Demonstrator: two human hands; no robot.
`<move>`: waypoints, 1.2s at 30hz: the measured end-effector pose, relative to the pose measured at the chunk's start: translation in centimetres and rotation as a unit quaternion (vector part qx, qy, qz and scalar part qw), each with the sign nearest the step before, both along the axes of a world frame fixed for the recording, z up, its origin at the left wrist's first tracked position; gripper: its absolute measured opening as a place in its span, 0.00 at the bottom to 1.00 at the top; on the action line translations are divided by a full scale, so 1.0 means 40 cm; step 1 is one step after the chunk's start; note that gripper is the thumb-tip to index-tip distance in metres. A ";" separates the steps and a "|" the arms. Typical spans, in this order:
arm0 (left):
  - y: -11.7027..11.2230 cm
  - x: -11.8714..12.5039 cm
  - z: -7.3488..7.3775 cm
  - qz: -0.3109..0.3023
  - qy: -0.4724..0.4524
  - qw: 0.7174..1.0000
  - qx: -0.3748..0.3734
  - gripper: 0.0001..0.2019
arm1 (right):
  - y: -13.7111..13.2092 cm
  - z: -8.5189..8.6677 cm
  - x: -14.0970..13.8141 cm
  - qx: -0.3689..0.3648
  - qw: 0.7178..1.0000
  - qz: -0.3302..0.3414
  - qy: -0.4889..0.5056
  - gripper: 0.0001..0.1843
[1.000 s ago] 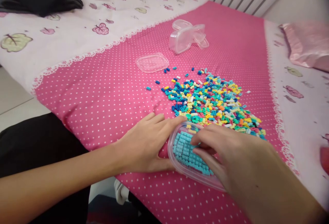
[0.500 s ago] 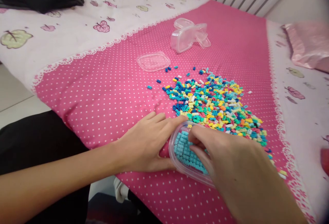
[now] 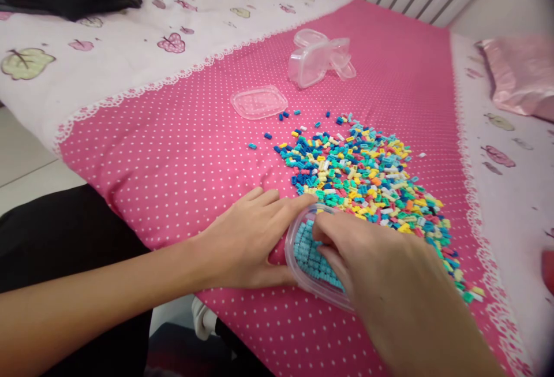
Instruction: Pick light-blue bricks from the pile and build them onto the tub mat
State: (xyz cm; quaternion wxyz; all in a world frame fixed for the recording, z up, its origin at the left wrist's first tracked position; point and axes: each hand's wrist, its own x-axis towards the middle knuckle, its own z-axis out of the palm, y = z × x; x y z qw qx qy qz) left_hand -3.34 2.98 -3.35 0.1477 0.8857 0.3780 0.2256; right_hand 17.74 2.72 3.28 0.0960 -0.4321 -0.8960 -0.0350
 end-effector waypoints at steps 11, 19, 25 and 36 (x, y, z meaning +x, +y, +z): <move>0.003 -0.002 -0.002 -0.001 0.001 1.000 -0.014 0.38 | -0.014 0.006 -0.025 -0.018 0.998 -0.052 -0.018 0.14; 0.002 -0.002 0.002 0.001 0.009 1.000 -0.019 0.38 | -0.003 0.000 0.003 -0.088 0.995 -0.027 -0.029 0.13; 0.000 -0.002 -0.001 -0.001 0.005 1.000 -0.015 0.39 | 0.002 -0.007 0.002 -0.057 0.998 -0.007 -0.021 0.11; 0.001 0.000 0.001 0.002 0.005 1.000 -0.028 0.39 | -0.010 -0.004 -0.026 -0.008 0.999 -0.037 -0.001 0.14</move>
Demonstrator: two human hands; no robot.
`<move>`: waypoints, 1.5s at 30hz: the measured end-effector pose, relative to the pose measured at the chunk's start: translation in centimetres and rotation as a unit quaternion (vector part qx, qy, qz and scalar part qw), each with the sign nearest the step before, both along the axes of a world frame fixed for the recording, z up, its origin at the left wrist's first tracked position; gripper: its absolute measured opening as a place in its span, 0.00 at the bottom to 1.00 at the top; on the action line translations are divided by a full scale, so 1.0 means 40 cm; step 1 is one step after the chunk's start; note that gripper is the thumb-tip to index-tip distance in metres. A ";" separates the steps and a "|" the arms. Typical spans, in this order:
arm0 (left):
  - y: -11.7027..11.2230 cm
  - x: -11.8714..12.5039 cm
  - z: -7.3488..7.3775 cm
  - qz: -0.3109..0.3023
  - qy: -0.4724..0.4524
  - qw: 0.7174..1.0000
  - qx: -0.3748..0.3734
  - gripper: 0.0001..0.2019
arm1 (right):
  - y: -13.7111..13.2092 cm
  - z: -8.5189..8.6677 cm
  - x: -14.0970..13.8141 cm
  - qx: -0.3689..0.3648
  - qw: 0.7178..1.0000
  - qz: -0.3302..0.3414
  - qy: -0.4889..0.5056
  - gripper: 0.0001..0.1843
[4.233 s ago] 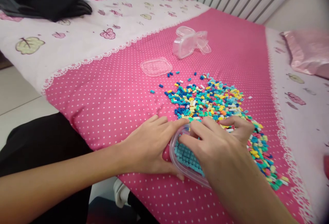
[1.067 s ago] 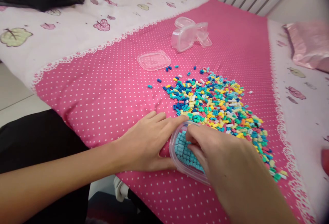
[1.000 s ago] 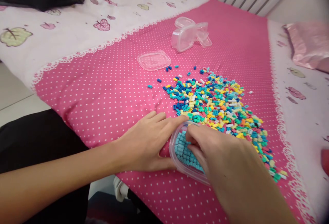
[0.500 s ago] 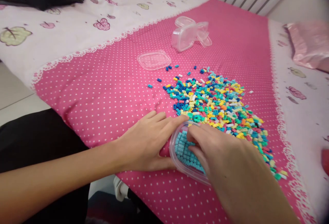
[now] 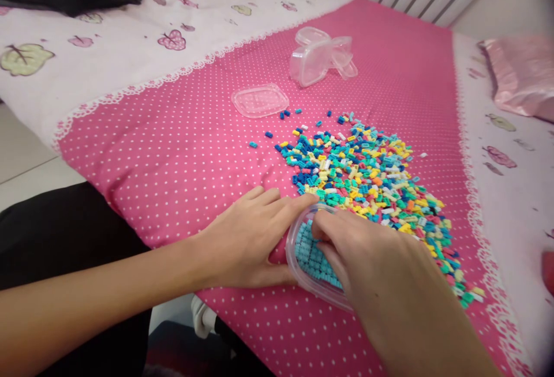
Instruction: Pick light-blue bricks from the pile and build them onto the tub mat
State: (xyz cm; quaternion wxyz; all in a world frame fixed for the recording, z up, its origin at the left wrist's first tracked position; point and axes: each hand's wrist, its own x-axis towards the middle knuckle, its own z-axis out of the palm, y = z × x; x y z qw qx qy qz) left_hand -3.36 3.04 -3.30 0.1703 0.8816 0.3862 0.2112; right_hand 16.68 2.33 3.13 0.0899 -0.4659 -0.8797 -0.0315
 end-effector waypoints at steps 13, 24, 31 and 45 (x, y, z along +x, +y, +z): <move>-0.002 0.000 0.002 0.002 0.002 1.000 -0.005 0.38 | 0.003 0.011 -0.005 -0.049 0.998 0.012 -0.035 0.13; 0.000 0.002 -0.002 -0.003 -0.002 1.000 0.000 0.38 | -0.002 0.001 -0.004 -0.026 0.999 0.006 -0.025 0.14; -0.001 0.002 0.001 0.001 0.007 1.000 0.002 0.37 | 0.008 0.016 0.003 -0.028 0.998 0.060 0.012 0.16; 0.000 0.003 0.001 -0.002 0.011 1.000 0.014 0.34 | 0.014 -0.002 0.003 -0.046 0.995 0.089 0.022 0.17</move>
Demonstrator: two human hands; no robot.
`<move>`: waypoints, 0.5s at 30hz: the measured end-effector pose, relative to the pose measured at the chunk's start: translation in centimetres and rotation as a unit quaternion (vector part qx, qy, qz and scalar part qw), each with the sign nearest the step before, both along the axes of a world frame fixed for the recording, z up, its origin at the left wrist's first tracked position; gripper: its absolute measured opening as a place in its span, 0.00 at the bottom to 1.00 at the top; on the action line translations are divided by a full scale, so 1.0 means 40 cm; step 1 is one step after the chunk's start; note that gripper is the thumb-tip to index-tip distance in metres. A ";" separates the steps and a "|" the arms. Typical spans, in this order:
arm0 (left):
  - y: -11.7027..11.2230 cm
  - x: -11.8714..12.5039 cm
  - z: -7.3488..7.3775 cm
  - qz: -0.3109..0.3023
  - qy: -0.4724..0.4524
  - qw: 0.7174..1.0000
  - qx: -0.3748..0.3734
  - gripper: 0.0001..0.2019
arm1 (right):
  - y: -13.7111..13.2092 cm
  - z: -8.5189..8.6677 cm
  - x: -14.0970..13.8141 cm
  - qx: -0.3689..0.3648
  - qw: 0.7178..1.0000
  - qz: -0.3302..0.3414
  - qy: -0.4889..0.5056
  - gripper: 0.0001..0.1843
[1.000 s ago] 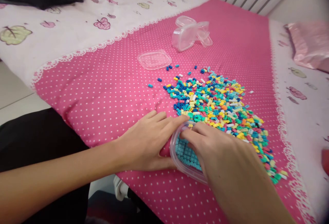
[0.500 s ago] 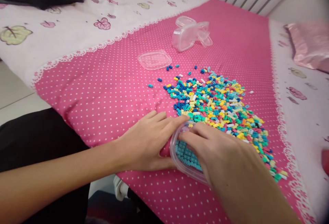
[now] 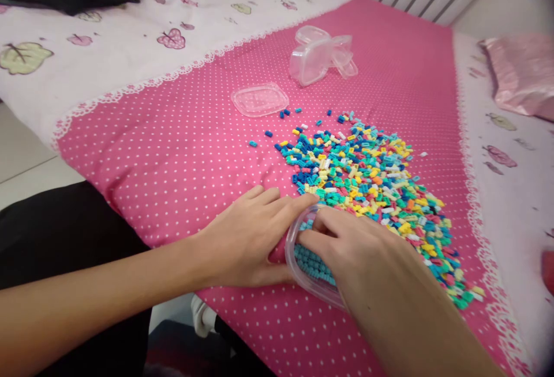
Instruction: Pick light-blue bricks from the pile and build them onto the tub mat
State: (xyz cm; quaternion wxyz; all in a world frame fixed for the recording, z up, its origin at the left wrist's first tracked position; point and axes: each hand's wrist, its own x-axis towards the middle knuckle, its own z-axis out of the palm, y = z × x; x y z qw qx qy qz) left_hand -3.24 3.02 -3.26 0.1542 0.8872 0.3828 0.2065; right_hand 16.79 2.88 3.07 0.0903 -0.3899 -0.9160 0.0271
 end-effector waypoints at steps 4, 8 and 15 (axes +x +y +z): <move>-0.002 0.000 0.003 0.001 -0.001 1.000 -0.002 0.34 | 0.000 -0.004 0.002 0.008 1.000 0.005 0.001 0.16; -0.002 0.001 0.005 0.002 0.000 1.000 -0.002 0.33 | 0.004 -0.003 0.001 0.029 0.999 0.018 -0.003 0.17; -0.001 0.001 0.003 0.005 0.001 1.000 -0.016 0.34 | 0.002 -0.002 -0.002 0.034 0.999 0.014 0.008 0.18</move>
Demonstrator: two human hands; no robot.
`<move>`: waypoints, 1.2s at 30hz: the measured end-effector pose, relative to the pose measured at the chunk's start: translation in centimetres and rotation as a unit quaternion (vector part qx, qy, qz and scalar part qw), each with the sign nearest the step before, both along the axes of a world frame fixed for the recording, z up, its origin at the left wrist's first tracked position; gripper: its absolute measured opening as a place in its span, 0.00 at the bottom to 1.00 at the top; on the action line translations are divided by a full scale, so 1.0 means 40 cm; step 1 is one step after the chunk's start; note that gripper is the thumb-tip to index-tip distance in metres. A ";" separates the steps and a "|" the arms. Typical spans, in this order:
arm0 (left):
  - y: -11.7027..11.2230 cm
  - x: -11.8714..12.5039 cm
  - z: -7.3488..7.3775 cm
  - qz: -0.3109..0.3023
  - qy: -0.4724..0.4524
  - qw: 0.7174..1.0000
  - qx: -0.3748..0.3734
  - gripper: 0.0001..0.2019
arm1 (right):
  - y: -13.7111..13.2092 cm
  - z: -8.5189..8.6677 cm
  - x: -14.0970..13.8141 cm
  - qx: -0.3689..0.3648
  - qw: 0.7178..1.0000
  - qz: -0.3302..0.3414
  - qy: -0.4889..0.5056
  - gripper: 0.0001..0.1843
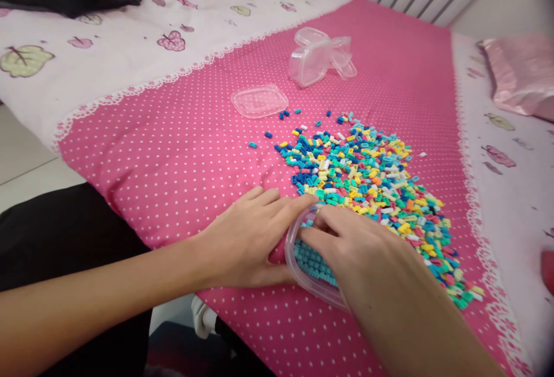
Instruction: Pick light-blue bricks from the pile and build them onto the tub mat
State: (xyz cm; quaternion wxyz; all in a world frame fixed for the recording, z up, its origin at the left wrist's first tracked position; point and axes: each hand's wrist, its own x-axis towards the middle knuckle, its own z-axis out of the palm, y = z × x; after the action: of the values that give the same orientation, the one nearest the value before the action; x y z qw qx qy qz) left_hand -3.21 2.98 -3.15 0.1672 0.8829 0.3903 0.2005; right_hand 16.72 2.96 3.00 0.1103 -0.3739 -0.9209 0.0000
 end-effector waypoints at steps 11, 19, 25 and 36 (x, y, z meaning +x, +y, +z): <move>-0.003 -0.007 0.009 0.007 0.006 1.000 -0.006 0.36 | 0.057 0.085 0.085 0.036 0.993 -0.020 0.108 0.10; 0.004 -0.025 0.006 0.010 0.014 1.000 0.015 0.37 | 0.248 -0.028 0.197 0.023 0.953 -0.196 0.232 0.10; 0.008 -0.028 0.008 0.013 0.014 0.999 0.034 0.35 | 0.295 -0.116 0.169 0.018 0.969 -0.147 0.200 0.14; 0.017 -0.028 0.011 0.012 0.016 1.000 0.022 0.39 | 0.291 -0.143 0.149 -0.005 0.985 -0.119 0.124 0.26</move>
State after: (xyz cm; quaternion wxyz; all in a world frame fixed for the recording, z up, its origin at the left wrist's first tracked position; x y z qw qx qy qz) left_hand -4.33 3.66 -2.72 0.1392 0.8846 0.3993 0.1967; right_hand 22.68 14.61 -2.73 0.2211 -0.4783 -0.8490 0.0383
